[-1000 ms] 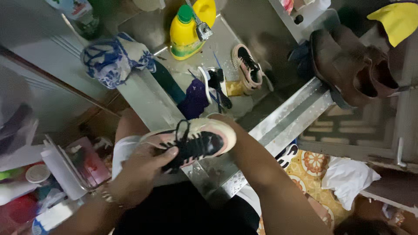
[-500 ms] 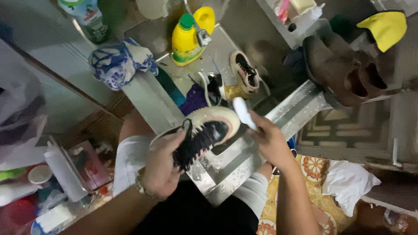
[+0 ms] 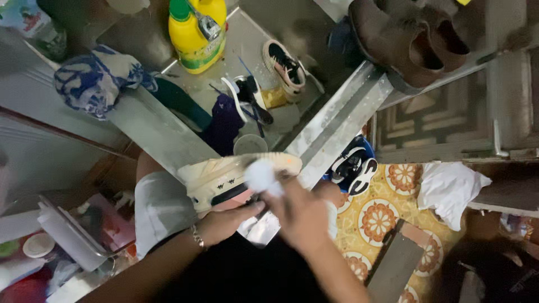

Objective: The person cleans a sneaker and a leather shoe in a sink using a brush and a cloth. They scrub the soles and sides, apply liquid with a small brush, and wipe the shoes with a cloth.

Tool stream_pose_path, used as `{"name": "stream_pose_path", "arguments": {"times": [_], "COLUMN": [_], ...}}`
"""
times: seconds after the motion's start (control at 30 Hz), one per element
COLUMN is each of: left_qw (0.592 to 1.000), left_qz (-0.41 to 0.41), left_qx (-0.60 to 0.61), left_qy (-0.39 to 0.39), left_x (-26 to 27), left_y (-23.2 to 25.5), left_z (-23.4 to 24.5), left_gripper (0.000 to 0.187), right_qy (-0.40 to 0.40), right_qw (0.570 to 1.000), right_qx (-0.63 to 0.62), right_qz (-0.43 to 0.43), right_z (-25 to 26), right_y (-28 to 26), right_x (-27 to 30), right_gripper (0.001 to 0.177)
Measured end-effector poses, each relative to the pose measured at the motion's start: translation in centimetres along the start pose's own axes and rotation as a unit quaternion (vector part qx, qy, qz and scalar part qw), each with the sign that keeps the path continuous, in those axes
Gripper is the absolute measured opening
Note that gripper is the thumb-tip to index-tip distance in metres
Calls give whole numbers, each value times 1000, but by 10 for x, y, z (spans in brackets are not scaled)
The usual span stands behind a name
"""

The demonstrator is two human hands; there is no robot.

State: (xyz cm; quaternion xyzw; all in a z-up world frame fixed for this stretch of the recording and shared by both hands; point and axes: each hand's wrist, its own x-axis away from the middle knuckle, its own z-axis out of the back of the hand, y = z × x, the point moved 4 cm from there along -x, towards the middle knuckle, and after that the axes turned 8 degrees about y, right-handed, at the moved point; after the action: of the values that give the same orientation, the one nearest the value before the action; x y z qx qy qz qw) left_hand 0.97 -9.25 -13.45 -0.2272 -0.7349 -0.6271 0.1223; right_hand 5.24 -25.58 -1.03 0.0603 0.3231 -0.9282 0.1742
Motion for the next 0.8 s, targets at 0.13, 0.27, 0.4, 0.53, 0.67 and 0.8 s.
{"name": "stream_pose_path", "arguments": {"times": [0.13,0.27,0.4,0.53,0.67,0.8], "left_qw": [990,987,982,963,971,987], "left_qz": [59,-68,-107,-143,-162,-123], "left_qx": [108,-147,-148,-227,-170,-79], "left_qy": [-73,-21,-39,-5,-35,-73], "left_x": [-1,1,2,4,2,2], "left_y": [-2,19,26,31,35,35], "left_z": [-8,-3,-4,-3,-10,-8], "left_gripper": [52,52,48,47,53,53], "right_qy": [-11,100,1,54,57,-6], "right_qw": [1000,995,999,990,995,993], "right_qx": [-7,10,-28,75,81,54], "right_qz": [10,10,-18,-107,-11,-101], "right_z": [-3,13,3,33,24,30], "right_y": [3,14,-15,13,-29,-16], "right_x": [0,-19,-2,-38,-30,-44], "right_gripper": [42,33,42,37,37,41]}}
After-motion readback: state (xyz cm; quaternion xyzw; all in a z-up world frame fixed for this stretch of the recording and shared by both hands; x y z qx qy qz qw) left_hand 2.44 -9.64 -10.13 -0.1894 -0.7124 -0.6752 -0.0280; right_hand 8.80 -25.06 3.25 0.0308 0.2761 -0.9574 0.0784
